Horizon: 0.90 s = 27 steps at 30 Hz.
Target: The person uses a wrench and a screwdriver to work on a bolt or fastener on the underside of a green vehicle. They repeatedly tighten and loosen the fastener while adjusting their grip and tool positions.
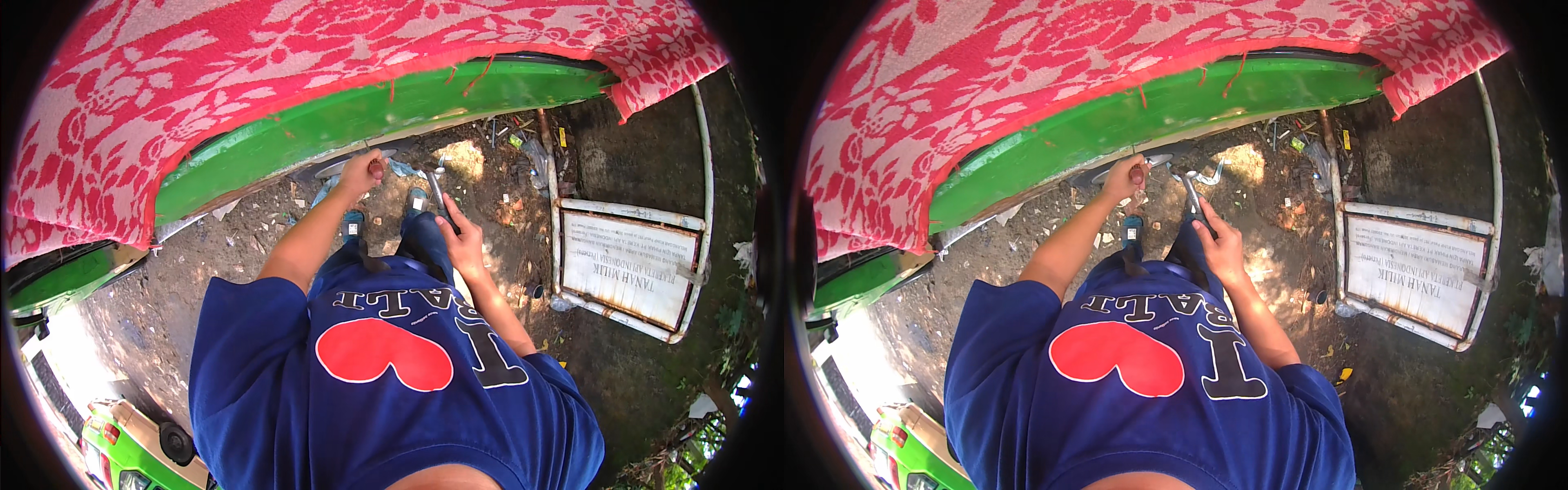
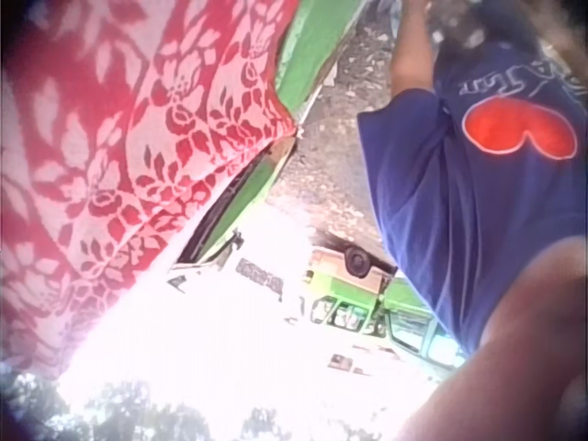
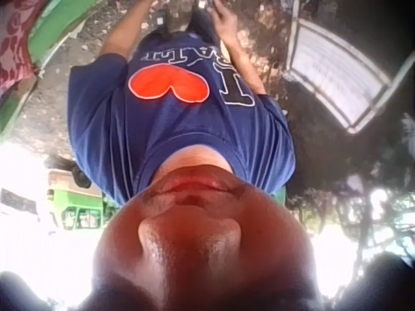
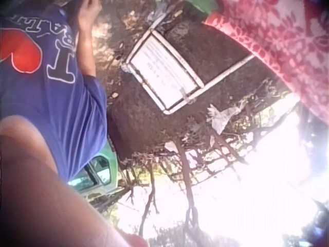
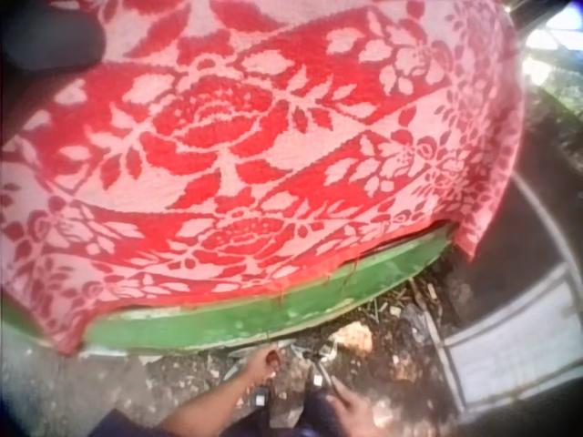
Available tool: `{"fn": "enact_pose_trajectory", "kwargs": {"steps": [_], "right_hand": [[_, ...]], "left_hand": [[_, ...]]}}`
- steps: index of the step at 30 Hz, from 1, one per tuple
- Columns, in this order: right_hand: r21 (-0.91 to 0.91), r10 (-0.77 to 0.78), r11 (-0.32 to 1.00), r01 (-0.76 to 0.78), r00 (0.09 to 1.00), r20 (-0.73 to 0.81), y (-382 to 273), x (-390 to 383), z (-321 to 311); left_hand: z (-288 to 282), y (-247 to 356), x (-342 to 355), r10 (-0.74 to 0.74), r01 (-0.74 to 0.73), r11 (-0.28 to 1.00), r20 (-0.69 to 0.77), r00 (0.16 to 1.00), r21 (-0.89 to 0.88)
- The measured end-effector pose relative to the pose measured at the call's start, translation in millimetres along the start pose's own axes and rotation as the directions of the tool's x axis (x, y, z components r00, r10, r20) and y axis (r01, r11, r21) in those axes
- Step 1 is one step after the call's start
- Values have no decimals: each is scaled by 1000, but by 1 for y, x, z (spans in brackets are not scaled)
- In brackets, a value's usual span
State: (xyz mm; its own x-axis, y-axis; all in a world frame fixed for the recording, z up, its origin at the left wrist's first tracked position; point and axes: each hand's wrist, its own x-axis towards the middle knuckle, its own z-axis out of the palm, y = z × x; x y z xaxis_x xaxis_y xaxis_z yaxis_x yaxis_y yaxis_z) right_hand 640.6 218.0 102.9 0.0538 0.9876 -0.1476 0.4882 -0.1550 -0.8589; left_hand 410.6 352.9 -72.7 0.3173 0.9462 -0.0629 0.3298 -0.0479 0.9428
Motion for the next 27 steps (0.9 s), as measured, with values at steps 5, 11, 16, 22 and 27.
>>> {"fn": "enact_pose_trajectory", "kwargs": {"steps": [5, 11, 16, 22, 27], "right_hand": [[11, 18, 1000, -18, 1000, 13, 1, -2, 0], [-30, -117, 993, 117, 993, -3, -8, 9, 10], [-168, -271, 947, 272, 962, 33, -10, 17, 24], [-201, -250, 944, 262, 965, 81, 26, 26, 41], [-64, -29, 997, 34, 997, 71, 2, 12, 8]], "left_hand": [[-5, 35, 3, -113, 115, 992, 34, 993, -58], [-9, 34, 13, -145, 147, 989, 70, 987, -31], [-7, 14, 16, -161, 162, 987, 54, 985, -18], [-14, -31, -12, -454, 458, 885, -66, 888, 82], [-11, 6, -21, -48, 42, 988, 35, 998, 151]]}}
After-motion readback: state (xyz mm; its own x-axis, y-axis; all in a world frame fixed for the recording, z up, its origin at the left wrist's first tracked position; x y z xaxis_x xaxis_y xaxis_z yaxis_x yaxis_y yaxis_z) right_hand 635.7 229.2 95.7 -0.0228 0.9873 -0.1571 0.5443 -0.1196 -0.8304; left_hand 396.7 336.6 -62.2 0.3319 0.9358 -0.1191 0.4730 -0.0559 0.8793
